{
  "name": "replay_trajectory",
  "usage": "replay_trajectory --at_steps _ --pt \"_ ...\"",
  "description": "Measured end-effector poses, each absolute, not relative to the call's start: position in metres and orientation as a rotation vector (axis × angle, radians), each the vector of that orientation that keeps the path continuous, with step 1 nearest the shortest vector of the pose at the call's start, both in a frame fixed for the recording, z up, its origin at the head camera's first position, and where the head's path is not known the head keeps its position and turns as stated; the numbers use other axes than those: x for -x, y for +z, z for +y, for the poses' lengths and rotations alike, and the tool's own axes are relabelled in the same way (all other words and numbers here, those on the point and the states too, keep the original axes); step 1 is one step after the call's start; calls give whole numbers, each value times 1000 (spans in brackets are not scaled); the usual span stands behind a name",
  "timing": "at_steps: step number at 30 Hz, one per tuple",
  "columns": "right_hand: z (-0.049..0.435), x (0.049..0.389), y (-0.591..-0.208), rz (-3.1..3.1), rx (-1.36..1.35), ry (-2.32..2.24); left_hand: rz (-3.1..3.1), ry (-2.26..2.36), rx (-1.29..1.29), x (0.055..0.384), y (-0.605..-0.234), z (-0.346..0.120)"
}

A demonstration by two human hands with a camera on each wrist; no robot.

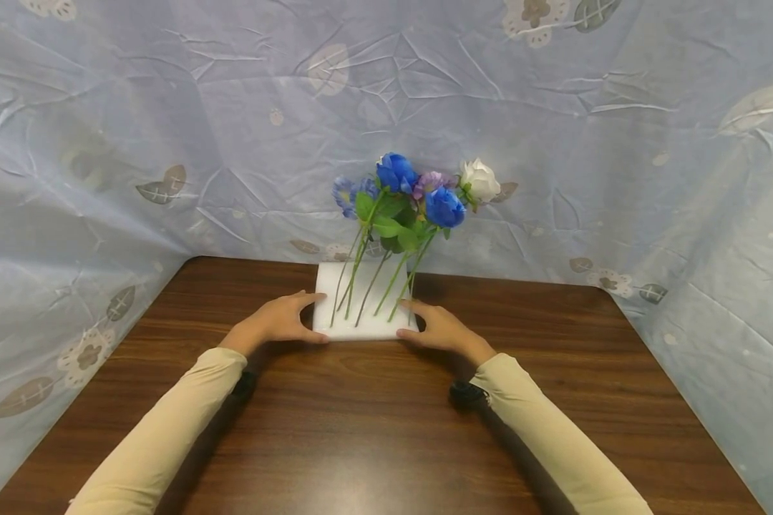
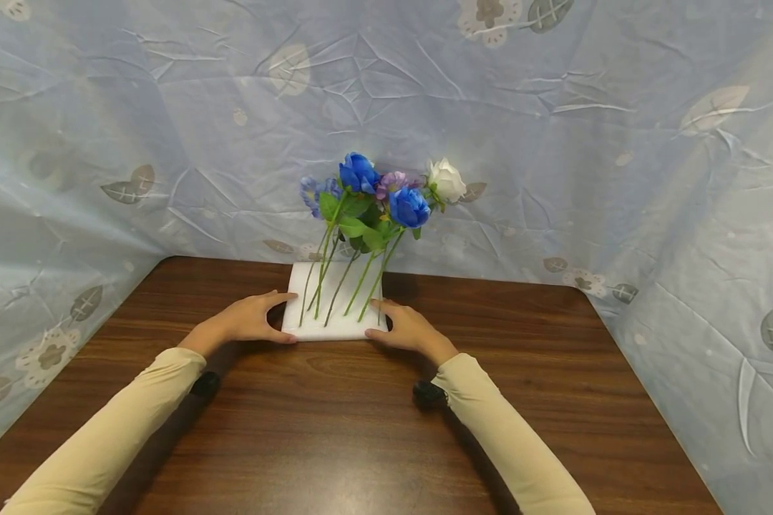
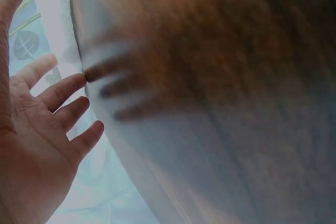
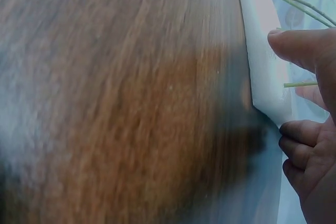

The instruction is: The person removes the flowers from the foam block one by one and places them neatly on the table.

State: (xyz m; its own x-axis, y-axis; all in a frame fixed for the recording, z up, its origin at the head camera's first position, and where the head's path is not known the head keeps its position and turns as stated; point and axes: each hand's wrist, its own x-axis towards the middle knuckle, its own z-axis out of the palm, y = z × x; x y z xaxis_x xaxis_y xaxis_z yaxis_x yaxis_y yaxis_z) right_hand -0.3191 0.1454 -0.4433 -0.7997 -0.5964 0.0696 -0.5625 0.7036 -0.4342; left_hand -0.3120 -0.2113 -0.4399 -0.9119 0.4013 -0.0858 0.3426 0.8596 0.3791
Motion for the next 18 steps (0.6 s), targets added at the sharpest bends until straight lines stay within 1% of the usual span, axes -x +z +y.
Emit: replay_trajectory --at_steps 18 --pt "120 320 -441 2838 1015 -620 2890 556 -555 308 -442 -234"
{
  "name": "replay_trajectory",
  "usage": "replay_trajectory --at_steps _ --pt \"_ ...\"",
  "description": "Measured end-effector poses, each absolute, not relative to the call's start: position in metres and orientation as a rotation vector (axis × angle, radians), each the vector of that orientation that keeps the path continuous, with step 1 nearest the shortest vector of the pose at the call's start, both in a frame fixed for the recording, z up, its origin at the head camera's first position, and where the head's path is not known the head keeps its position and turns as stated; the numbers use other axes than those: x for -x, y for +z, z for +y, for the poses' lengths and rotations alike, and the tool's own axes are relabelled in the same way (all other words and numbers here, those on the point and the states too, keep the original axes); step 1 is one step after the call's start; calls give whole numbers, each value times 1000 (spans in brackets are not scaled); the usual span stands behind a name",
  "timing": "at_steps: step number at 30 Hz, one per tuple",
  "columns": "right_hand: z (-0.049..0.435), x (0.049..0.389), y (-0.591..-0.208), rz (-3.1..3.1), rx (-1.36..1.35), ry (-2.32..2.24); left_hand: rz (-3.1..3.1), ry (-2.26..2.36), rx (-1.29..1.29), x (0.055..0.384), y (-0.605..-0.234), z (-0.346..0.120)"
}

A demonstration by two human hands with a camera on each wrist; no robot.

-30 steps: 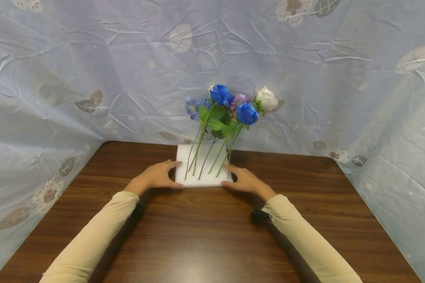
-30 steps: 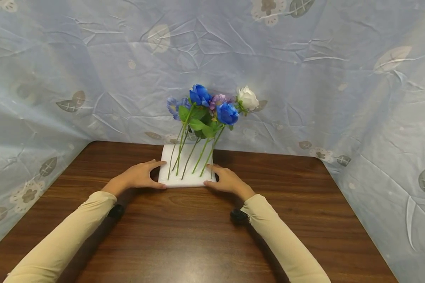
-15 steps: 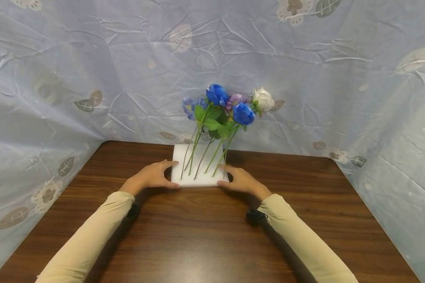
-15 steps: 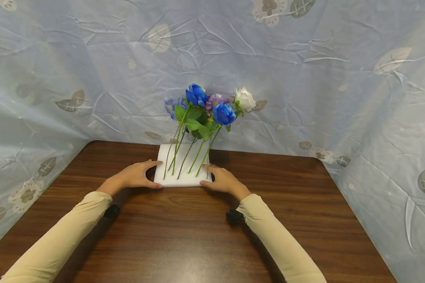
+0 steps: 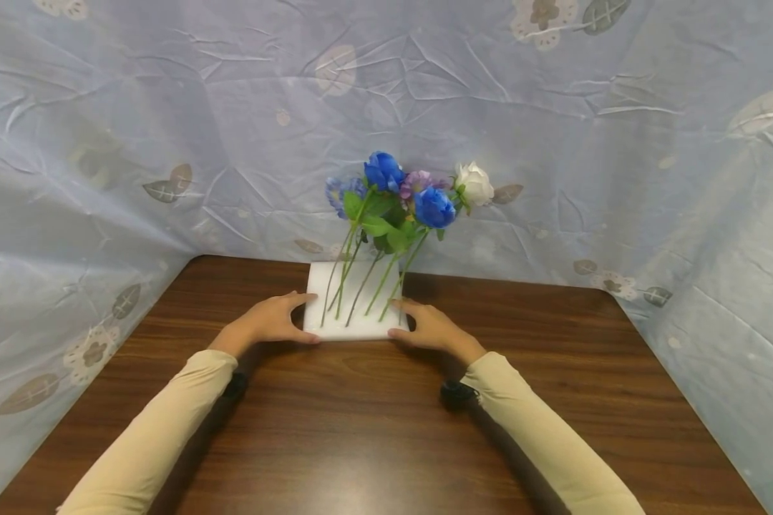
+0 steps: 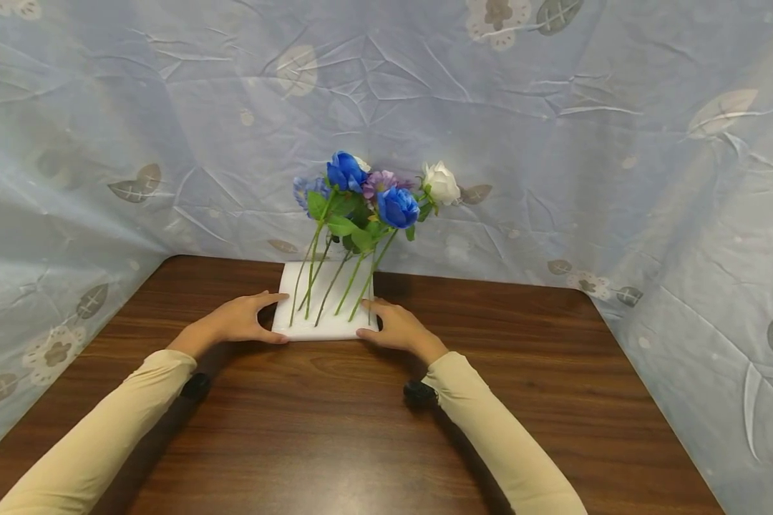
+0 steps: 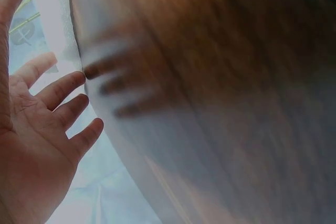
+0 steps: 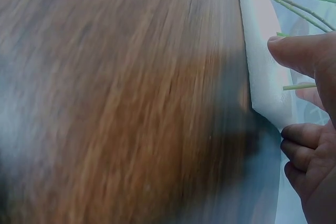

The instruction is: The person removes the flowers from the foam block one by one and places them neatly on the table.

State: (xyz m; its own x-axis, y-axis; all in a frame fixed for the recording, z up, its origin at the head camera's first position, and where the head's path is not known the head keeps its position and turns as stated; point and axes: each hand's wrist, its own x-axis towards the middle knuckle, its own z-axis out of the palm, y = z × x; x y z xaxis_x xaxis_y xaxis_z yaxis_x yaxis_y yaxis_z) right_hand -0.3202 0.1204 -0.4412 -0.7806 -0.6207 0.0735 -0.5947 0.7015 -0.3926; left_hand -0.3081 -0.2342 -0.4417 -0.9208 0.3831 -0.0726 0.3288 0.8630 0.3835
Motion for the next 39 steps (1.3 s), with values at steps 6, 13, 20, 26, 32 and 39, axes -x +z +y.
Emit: replay_trajectory --at_steps 6,13,20,26,32,39 --pt "113 322 -443 2850 1037 -598 2891 573 -551 306 -440 -243" --pt "100 321 -444 2837 1054 -633 2895 554 -552 308 -440 -257" --pt "84 320 -444 2830 1040 -630 2900 533 -544 308 -436 -270" --pt "72 321 -443 2835 1031 -628 2921 503 -553 308 -432 -280" --pt "63 322 -445 2825 1014 -626 2909 491 -526 310 -432 -289" --pt "58 323 -449 2833 997 -611 2892 496 -518 309 -433 -292"
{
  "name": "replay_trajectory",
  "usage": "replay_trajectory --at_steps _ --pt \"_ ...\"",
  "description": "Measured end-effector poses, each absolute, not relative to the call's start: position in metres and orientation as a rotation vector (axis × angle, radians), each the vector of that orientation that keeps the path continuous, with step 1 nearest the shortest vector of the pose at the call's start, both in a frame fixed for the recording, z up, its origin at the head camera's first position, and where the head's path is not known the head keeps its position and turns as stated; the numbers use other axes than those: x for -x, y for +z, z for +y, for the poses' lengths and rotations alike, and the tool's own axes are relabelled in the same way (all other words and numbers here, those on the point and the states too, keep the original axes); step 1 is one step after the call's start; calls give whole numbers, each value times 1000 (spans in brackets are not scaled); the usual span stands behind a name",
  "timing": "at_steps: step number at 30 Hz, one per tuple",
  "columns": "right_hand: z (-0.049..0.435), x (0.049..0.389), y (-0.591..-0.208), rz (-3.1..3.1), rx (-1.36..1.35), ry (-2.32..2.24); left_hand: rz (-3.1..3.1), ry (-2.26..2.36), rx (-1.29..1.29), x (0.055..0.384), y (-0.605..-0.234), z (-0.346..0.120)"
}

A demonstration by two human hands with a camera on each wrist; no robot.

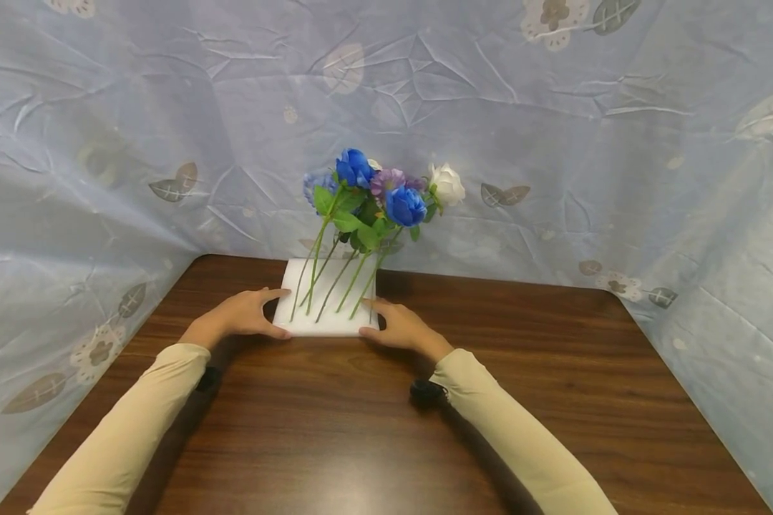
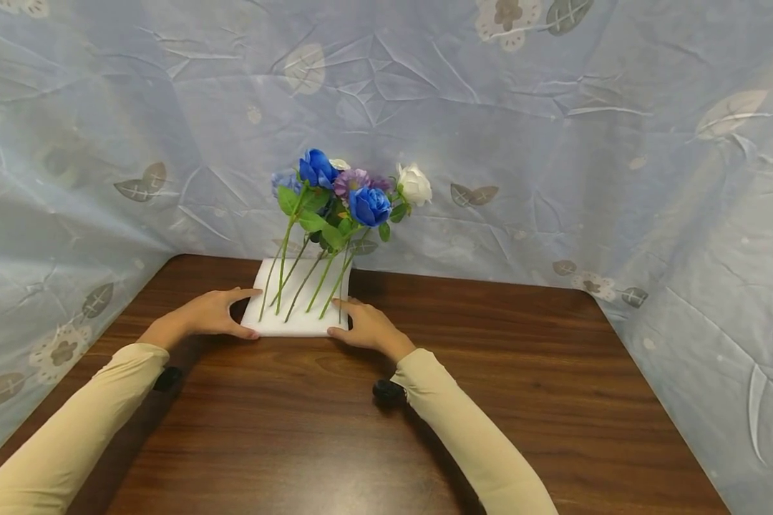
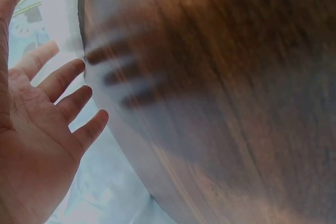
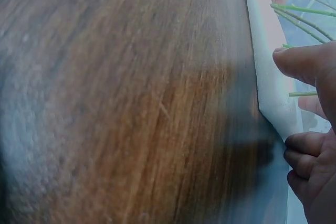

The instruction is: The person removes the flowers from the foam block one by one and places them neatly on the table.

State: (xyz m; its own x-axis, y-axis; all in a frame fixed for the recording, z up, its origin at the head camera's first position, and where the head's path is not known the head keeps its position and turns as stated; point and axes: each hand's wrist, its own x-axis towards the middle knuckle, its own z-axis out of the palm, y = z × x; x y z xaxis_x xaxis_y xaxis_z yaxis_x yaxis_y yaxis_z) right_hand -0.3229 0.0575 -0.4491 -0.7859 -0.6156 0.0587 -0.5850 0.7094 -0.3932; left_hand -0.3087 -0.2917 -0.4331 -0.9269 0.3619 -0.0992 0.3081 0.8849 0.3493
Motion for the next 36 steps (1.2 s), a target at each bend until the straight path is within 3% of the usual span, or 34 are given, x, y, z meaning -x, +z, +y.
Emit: replay_trajectory --at_steps 36 --pt "60 331 -414 2843 972 -689 2968 644 -484 307 -417 -279"
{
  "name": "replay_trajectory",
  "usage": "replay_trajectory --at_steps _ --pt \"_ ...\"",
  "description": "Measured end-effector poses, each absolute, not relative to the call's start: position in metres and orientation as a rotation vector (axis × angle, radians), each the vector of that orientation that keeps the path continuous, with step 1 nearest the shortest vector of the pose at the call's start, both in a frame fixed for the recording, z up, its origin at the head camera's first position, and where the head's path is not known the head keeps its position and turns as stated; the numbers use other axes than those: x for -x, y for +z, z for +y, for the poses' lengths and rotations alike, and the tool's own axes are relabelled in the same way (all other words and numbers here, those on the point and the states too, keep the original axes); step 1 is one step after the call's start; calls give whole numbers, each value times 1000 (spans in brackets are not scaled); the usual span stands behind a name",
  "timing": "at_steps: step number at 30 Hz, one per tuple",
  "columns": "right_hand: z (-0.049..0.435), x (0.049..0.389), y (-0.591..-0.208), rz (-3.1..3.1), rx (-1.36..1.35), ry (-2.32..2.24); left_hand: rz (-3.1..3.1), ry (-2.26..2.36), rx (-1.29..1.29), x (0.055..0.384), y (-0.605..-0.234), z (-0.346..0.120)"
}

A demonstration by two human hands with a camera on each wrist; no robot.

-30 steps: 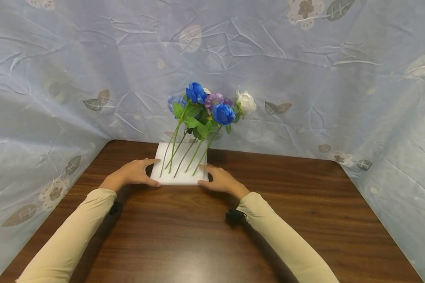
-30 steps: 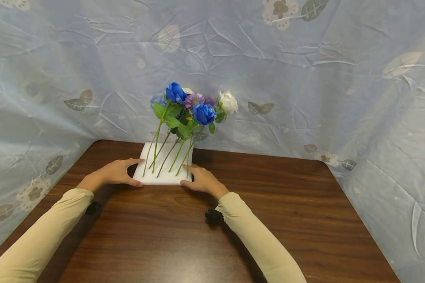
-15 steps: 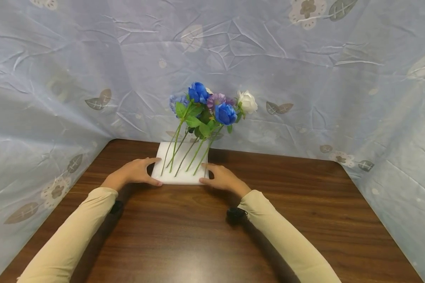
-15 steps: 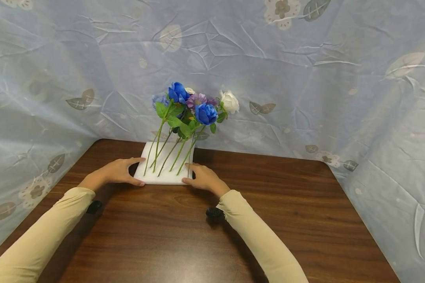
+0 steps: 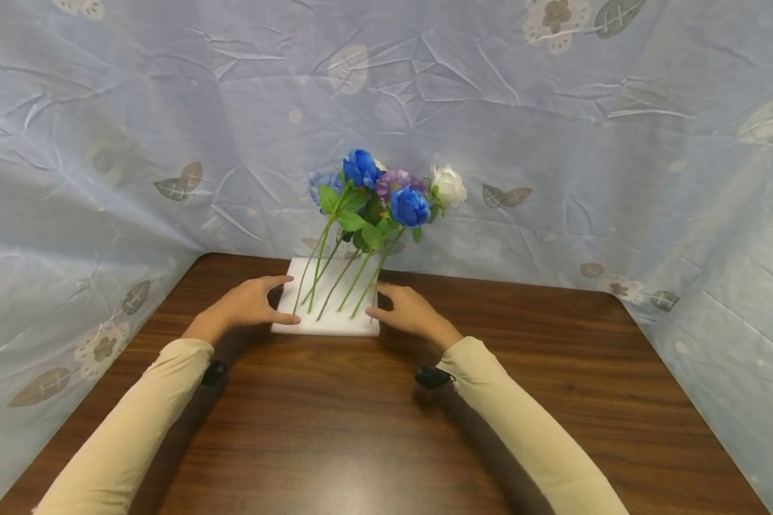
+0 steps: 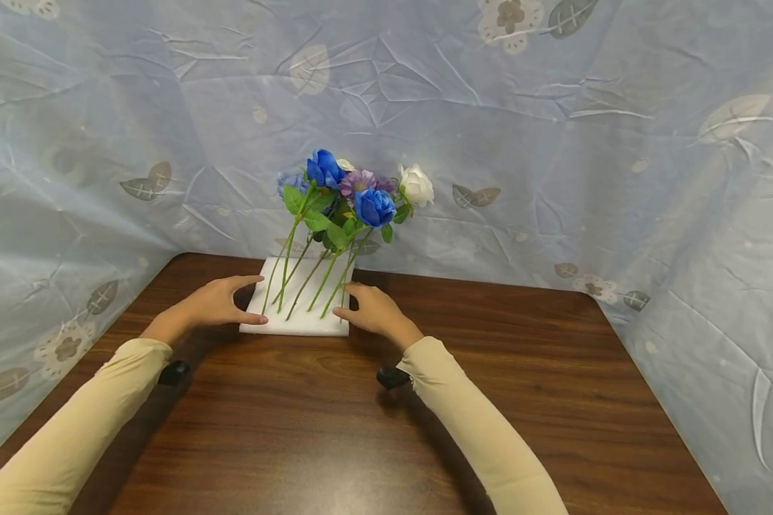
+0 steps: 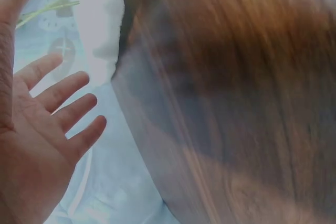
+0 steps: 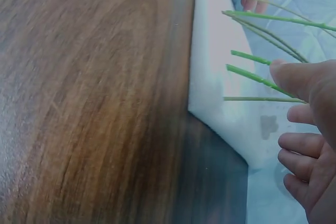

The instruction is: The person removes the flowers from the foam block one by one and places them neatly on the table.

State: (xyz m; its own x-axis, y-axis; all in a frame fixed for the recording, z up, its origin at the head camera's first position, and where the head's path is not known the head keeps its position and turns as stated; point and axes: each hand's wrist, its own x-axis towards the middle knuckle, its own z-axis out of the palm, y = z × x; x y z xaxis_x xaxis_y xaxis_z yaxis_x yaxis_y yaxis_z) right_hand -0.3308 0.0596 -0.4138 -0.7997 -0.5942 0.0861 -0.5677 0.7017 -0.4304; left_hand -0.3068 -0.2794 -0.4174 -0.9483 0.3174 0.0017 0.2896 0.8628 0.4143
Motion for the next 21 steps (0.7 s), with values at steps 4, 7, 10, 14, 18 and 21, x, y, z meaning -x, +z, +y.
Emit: replay_trajectory --at_steps 4,7,10,14,18,21 --pt "60 332 -409 2886 941 -815 2985 675 -493 306 -418 -273" --pt "60 332 -407 2901 913 -963 2966 676 -496 306 -421 -267" --pt "59 333 -407 2883 879 -1130 2945 649 -503 305 -423 -263" --pt "56 334 -408 2846 835 -1306 2935 618 -506 305 -428 -263" --pt "53 336 -409 2778 763 -1474 2943 633 -494 305 -432 -266" --pt "51 335 -409 2643 667 -1641 2957 664 -502 306 -436 -267"
